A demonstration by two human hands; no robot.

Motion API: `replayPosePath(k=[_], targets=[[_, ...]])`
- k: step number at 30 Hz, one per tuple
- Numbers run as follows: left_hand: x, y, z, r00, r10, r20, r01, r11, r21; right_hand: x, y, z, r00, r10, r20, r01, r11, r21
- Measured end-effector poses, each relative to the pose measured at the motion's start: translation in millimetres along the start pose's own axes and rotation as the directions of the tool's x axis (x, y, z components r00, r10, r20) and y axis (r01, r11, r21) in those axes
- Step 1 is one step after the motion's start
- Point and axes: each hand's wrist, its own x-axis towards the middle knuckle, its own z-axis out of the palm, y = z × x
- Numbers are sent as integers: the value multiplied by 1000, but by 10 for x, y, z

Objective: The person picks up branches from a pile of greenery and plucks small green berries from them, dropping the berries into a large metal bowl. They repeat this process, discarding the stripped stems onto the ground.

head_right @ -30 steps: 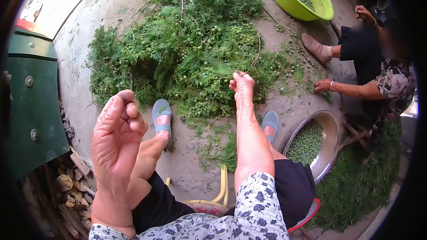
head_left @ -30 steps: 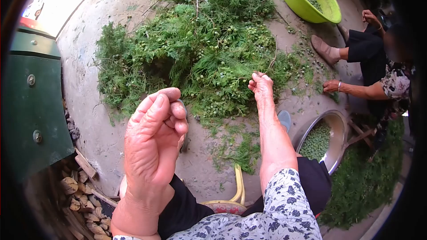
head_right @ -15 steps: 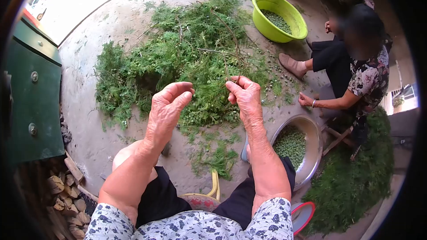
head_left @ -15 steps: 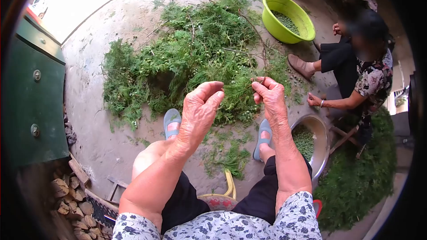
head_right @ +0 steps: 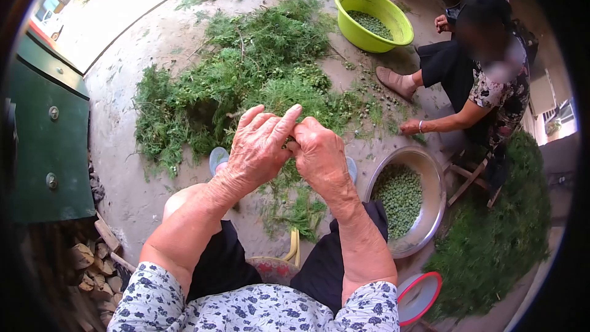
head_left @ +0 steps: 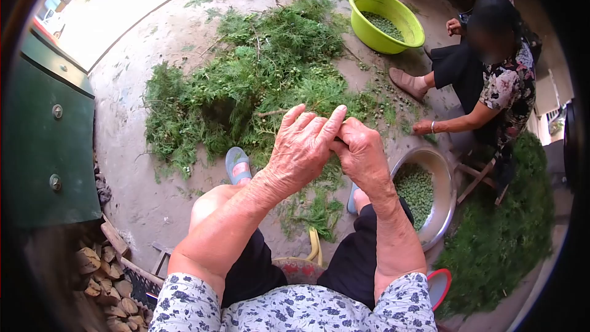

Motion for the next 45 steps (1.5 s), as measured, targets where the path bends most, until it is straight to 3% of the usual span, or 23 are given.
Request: replayPosePath(k=[1, 2, 3, 5, 6, 7, 8, 9, 11, 14, 17, 21, 25, 30, 36, 38, 41, 44, 45], targets=[[3, 17, 29, 992, -55, 118, 59, 998, -28, -10, 11, -18, 1000, 11, -2, -11, 1000, 2], [3, 19, 97, 999, -47, -2, 47, 998, -52, 5, 29, -44, 998, -59, -19, 59, 998, 4], [2, 0, 161, 999, -42, 6, 42, 998, -56, 22, 53, -64, 991, -128, -36, 129, 992, 3], [19, -69, 231, 963, -240, 126, 271, 876, -400, 53, 55, -116, 977, -187, -102, 199, 973, 117], [41, -79, 223, 909, -356, 218, 415, 723, -552, 78, -14, -194, 970, -84, -230, 133, 969, 207], [68, -73, 178, 884, -381, 272, 450, 534, -715, 94, -45, -236, 939, 31, -342, 79, 949, 304], [89, -82, 141, 853, -413, 319, 482, 393, -783, 111, 31, -292, 896, 29, -444, 87, 967, 240], [109, -94, 119, 822, -434, 368, 501, 243, -831, 119, 112, -310, 849, 114, -516, 74, 941, 329], [115, -128, 195, 836, -432, 339, 454, 195, -870, 102, 173, -373, 812, 384, -439, -35, 783, 621], [140, -89, 219, 765, -456, 454, 463, -100, -881, 67, 263, -284, 825, 432, -363, -102, 748, 656], [192, 14, 142, 755, -455, 471, 443, -175, -879, 66, 245, -180, 842, 429, -328, -124, 745, 656], [198, 7, 203, 780, -439, 445, 435, -130, -891, 97, 189, -161, 852, 472, -226, -218, 713, 667], [205, -36, 190, 737, -434, 518, 501, -163, -850, 142, 165, -164, 878, 449, -165, -234, 705, 670], [226, -54, 240, 763, -476, 438, 468, -61, -881, 172, 207, -171, 905, 411, -107, -267, 746, 610], [203, -79, 242, 724, -470, 504, 494, -157, -855, 165, 174, -79, 895, 442, -58, -293, 681, 671], [209, -50, 264, 690, -533, 490, 478, -172, -861, 162, 175, -55, 889, 456, -48, -311, 677, 667], [233, 0, 269, 680, -567, 465, 413, -227, -882, 168, 173, -3, 890, 439, -120, -247, 687, 683], [233, 5, 251, 692, -537, 484, 402, -270, -875, 192, 175, 26, 863, 490, -126, -223, 591, 775], [240, 19, 247, 690, -539, 484, 402, -270, -875, 198, 228, 42, 846, 531, -43, -198, 388, 900]])
